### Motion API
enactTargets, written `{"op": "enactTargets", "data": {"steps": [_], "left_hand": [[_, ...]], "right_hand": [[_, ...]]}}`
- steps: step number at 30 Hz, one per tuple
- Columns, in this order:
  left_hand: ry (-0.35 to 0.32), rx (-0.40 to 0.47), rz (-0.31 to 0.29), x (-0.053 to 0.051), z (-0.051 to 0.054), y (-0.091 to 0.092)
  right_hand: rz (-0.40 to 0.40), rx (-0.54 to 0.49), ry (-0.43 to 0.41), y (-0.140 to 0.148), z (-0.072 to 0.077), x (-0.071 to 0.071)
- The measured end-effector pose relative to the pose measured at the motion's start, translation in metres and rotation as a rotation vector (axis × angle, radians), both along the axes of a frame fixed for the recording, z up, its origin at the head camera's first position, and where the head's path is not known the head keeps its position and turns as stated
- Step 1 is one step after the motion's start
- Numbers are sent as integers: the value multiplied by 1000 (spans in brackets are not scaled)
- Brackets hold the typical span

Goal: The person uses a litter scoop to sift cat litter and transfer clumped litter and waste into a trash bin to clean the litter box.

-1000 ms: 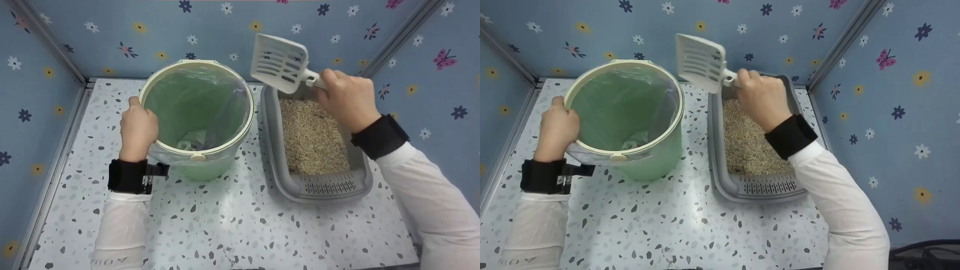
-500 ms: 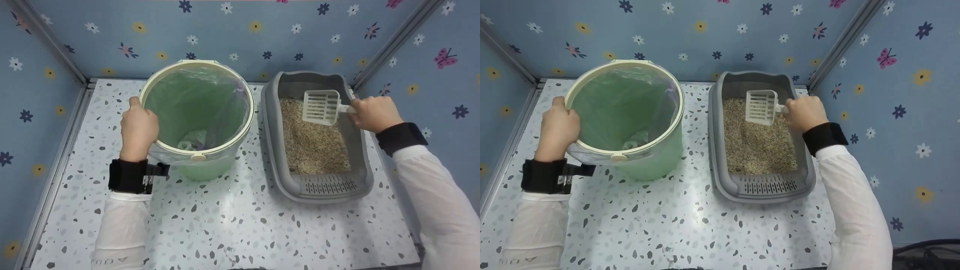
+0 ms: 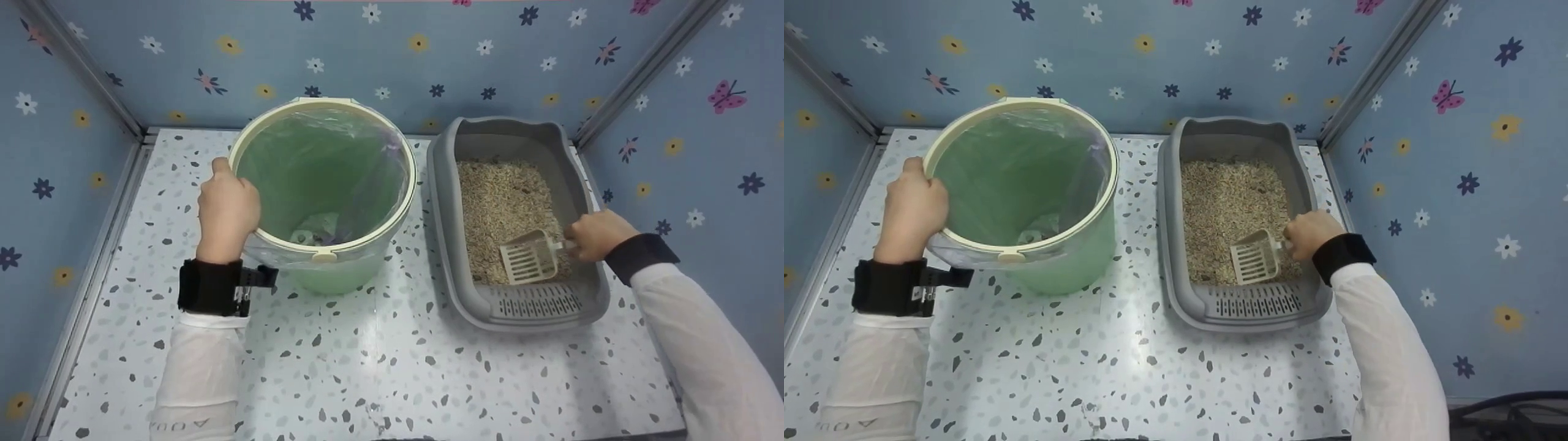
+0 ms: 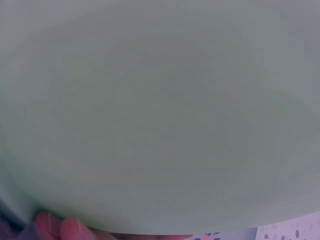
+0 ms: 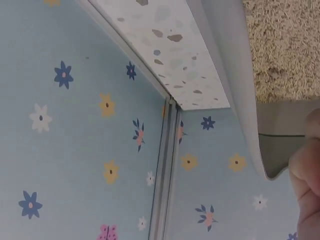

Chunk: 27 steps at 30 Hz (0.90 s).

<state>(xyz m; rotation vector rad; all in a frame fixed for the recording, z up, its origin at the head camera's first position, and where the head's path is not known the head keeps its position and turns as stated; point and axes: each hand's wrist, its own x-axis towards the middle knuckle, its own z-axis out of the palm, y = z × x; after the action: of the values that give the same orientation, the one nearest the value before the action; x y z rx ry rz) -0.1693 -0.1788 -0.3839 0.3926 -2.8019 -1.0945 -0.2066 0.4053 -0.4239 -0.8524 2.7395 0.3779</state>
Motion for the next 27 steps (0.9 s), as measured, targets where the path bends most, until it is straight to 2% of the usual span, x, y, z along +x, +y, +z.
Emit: {"op": "enactTargets", "data": {"steps": [5,8,13,19,27], "left_hand": [[2,-2,4,0,0,0],[3,-4,5,0,0,0],[1,-1,1,0,1,1],[17,1,4,-1,-1,1],[8,-10,0,-2,0,1]], "right_hand": [[13,-7,-23,-2,-17,3],[-5,-23,-21,-4,-27,3],[-32,-91,-51,-14,-46,7],[-17,-181,-91,-33,-67,15],[-137,-225,-194,-37,-82,28]]}}
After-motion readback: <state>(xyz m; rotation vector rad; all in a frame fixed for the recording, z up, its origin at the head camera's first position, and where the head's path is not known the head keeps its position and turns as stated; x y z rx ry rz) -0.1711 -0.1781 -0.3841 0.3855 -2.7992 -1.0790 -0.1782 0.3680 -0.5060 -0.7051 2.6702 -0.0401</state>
